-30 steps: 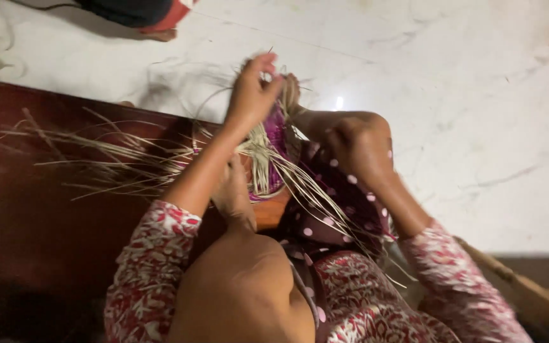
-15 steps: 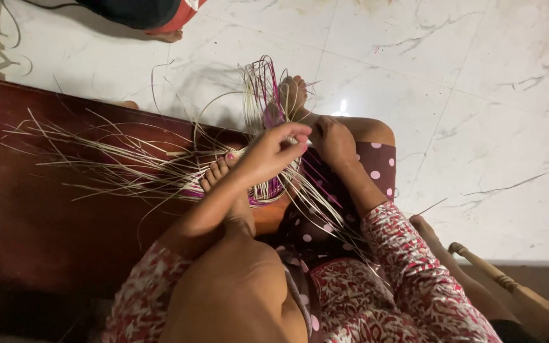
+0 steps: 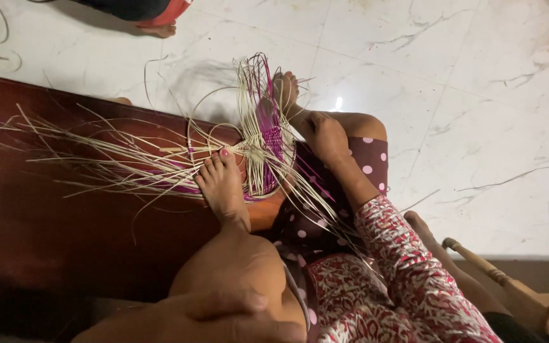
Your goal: Weaving thin natural and dyed fibers into a patterned structure
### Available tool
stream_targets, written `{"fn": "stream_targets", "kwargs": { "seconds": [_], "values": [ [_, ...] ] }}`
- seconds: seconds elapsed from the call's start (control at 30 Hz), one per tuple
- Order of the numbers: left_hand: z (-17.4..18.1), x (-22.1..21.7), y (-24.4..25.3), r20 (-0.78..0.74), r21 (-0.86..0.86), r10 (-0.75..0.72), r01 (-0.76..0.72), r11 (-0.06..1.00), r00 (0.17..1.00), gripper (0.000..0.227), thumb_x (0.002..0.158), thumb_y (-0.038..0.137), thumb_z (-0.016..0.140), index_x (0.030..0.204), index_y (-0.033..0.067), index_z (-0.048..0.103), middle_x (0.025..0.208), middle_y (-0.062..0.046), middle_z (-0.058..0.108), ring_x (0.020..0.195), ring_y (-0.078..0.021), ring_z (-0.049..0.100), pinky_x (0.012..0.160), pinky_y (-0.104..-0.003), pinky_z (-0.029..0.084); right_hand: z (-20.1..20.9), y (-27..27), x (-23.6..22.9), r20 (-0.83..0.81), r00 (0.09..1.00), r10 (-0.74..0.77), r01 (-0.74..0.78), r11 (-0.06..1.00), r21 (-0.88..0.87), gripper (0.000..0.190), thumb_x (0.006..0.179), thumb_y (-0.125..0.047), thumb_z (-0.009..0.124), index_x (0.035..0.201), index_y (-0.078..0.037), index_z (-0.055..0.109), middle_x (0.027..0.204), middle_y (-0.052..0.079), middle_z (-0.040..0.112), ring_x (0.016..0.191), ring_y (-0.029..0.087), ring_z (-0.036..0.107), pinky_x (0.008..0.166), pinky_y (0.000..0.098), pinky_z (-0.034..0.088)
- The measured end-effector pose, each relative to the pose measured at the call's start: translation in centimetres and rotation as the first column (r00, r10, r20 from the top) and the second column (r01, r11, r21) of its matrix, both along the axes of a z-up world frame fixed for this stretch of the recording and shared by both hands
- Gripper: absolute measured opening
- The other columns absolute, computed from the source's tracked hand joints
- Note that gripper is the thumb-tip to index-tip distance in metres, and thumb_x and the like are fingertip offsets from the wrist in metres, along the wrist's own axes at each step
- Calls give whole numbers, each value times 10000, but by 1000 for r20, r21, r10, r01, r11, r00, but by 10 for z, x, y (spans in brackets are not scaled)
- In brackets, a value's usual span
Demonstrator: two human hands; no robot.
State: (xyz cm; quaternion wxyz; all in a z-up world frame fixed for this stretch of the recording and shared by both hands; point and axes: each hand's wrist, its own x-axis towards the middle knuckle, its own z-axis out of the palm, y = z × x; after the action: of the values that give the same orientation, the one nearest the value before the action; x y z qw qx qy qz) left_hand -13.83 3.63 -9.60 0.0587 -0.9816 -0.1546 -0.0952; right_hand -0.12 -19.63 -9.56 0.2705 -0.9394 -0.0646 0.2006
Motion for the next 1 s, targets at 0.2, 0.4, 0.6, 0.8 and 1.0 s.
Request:
{"fn": "stream_targets", "kwargs": {
  "seconds": [0.2, 0.4, 0.6, 0.8, 1.0],
  "values": [
    [-10, -4, 0, -2, -12, 5, -5, 1000, 1000, 223, 1062, 178, 481, 1103, 67, 671, 1054, -136, 761, 916, -368, 658, 734, -509, 457, 13, 1, -1, -25, 999, -24, 23, 1000, -10, 230, 1000, -255, 611, 1020, -49, 711, 860, 173, 686, 811, 397, 701, 658, 476, 551],
    [11, 6, -5, 39, 27, 41, -42, 999, 998, 207, 1066, 177, 528, 1001, 86, 703, 972, -127, 744, 828, -342, 641, 695, -481, 458, 10, 1, 0, -52, 998, -24, 22, 999, -33, 215, 1003, -236, 601, 1060, -58, 708, 864, 147, 688, 820, 369, 708, 659, 459, 566],
    [7, 2, -2, 10, -10, 9, -9, 1000, 1000, 184, 1046, 150, 515, 1063, 66, 678, 1020, -157, 750, 866, -370, 648, 712, -507, 449, 7, 4, -1, -31, 999, 15, -17, 998, -61, 209, 1004, -251, 618, 1059, -73, 712, 864, 126, 689, 821, 349, 709, 658, 445, 579],
    [4, 1, -2, -76, -69, 36, -41, 997, 996, 242, 1066, 167, 454, 1114, 61, 666, 1081, -152, 760, 933, -383, 655, 754, -522, 451, 17, 7, 0, 17, 1000, 10, -9, 997, -73, 209, 983, -203, 636, 1049, -28, 728, 863, 174, 706, 818, 405, 712, 656, 492, 560],
    [-20, -5, -1, -187, -113, 70, -92, 989, 980, 313, 1074, 162, 390, 1191, 41, 654, 1163, -169, 745, 1036, -385, 642, 834, -529, 440, 10, 6, -1, 28, 1000, 6, -4, 998, -68, 204, 980, -245, 648, 1055, -73, 729, 867, 131, 704, 839, 369, 719, 683, 470, 569]
  ]
}}
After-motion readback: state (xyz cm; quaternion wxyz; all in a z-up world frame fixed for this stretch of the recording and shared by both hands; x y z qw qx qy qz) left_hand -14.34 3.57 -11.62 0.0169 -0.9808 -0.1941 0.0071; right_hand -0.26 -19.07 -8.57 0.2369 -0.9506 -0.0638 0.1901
